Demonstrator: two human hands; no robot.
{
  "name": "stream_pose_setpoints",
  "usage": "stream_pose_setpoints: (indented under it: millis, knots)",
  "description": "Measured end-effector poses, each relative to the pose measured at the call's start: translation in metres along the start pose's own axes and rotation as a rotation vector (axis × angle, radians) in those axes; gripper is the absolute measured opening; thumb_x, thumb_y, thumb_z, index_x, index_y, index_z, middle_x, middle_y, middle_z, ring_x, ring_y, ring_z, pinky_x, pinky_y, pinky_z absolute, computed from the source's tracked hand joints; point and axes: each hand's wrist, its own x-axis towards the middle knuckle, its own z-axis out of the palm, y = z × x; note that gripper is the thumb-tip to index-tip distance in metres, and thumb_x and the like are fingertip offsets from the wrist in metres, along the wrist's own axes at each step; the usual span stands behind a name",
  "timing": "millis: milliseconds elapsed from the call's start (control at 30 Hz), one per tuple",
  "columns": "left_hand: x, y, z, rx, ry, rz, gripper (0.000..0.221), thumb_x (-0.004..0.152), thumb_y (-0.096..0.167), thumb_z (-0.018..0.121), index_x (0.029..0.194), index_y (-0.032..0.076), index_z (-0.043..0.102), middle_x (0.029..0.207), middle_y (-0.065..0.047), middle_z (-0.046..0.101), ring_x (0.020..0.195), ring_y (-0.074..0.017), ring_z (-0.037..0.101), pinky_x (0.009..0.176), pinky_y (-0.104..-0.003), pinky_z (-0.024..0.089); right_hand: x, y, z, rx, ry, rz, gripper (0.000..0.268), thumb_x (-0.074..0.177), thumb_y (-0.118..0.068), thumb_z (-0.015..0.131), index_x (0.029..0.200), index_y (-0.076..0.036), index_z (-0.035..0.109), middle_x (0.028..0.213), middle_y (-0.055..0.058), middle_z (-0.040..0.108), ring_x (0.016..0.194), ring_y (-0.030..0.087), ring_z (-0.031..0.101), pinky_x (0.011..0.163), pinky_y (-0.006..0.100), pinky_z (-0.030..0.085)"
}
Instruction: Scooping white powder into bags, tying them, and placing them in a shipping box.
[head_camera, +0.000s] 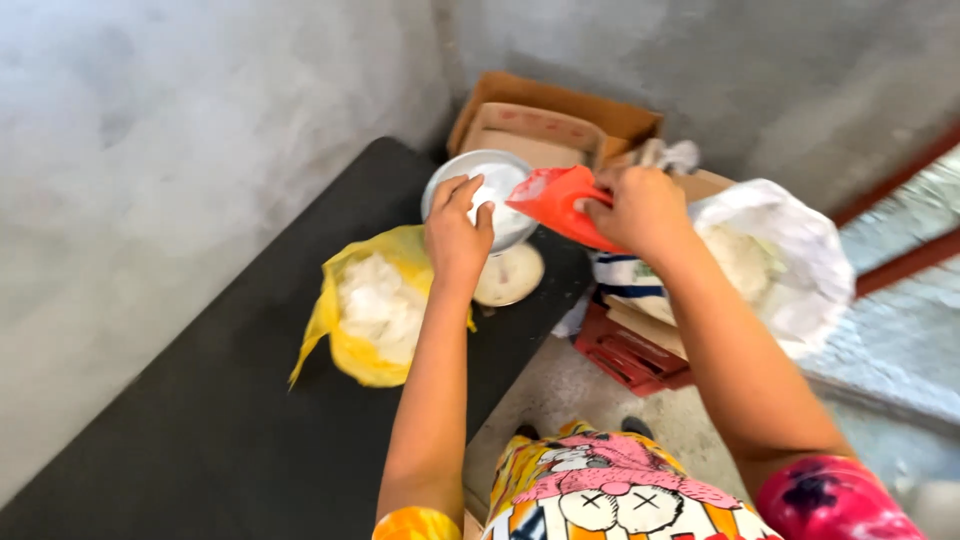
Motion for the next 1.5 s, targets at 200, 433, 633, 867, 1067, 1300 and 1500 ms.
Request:
stream_pose_setpoints:
  millis: [200, 433, 633, 867, 1067, 1300, 1500]
  knots:
    - [-0.016, 0.054, 0.039, -0.133, -0.113, 0.048, 0.038, 0.084, 0.007, 0.079, 0.121, 0.009, 0.073, 0.124, -0.009, 0.067, 0.084, -0.0228, 0.069, 0.081, -0.036, 0.056, -0.055, 0.038, -0.035, 0.069, 0.139, 0.185, 0.034, 0.081, -0.035, 0.082, 0.103, -0.009, 0.078, 0.081, 0.021, 0.071, 0.077, 0.042, 0.070, 0.067, 0.050, 0.055]
    - [-0.036, 0.111, 0.112, -0.268, -0.233, 0.114, 0.036, 0.086, 0.007, 0.077, 0.122, 0.009, 0.072, 0.121, -0.006, 0.069, 0.085, -0.0213, 0.069, 0.079, -0.034, 0.057, -0.113, 0.101, -0.094, 0.062, 0.166, 0.376, 0.031, 0.086, -0.032, 0.083, 0.094, -0.003, 0.075, 0.075, 0.020, 0.069, 0.067, 0.036, 0.068, 0.062, 0.045, 0.052]
    - [-0.054, 0.147, 0.178, -0.229, -0.310, 0.155, 0.032, 0.086, 0.013, 0.077, 0.118, 0.009, 0.073, 0.119, -0.004, 0.069, 0.087, -0.0218, 0.070, 0.080, -0.038, 0.056, -0.164, 0.171, -0.114, 0.074, 0.211, 0.504, 0.035, 0.088, -0.033, 0.082, 0.100, -0.001, 0.074, 0.079, 0.021, 0.070, 0.068, 0.035, 0.069, 0.065, 0.041, 0.053]
    - [-0.073, 0.169, 0.231, -0.117, -0.321, 0.157, 0.030, 0.087, 0.016, 0.078, 0.116, 0.010, 0.075, 0.117, -0.005, 0.069, 0.105, -0.0300, 0.067, 0.086, -0.042, 0.054, -0.210, 0.249, -0.084, 0.021, 0.061, 0.588, 0.040, 0.082, -0.041, 0.080, 0.099, -0.005, 0.077, 0.083, 0.020, 0.074, 0.076, 0.039, 0.072, 0.069, 0.047, 0.057]
    - [-0.079, 0.166, 0.258, -0.002, -0.275, 0.189, 0.032, 0.082, 0.015, 0.080, 0.113, 0.008, 0.076, 0.117, -0.008, 0.068, 0.111, -0.0329, 0.062, 0.093, -0.043, 0.051, -0.213, 0.271, -0.051, 0.006, -0.108, 0.606, 0.038, 0.089, -0.046, 0.071, 0.095, -0.009, 0.077, 0.084, 0.018, 0.074, 0.080, 0.040, 0.072, 0.071, 0.051, 0.056]
    - [-0.058, 0.168, 0.278, 0.144, -0.308, 0.206, 0.039, 0.075, 0.023, 0.085, 0.111, 0.009, 0.077, 0.109, -0.007, 0.068, 0.110, -0.0324, 0.059, 0.093, -0.050, 0.044, -0.188, 0.286, -0.008, -0.150, -0.151, 0.551, 0.032, 0.084, -0.043, 0.070, 0.092, -0.012, 0.077, 0.083, 0.018, 0.074, 0.077, 0.040, 0.072, 0.068, 0.053, 0.057]
    - [-0.046, 0.153, 0.290, 0.256, -0.393, 0.175, 0.026, 0.075, 0.024, 0.084, 0.099, 0.015, 0.080, 0.102, -0.004, 0.070, 0.107, -0.0273, 0.062, 0.090, -0.050, 0.042, -0.170, 0.301, 0.047, -0.238, -0.241, 0.518, 0.033, 0.084, -0.042, 0.069, 0.081, -0.009, 0.076, 0.081, 0.016, 0.075, 0.076, 0.037, 0.073, 0.068, 0.050, 0.059]
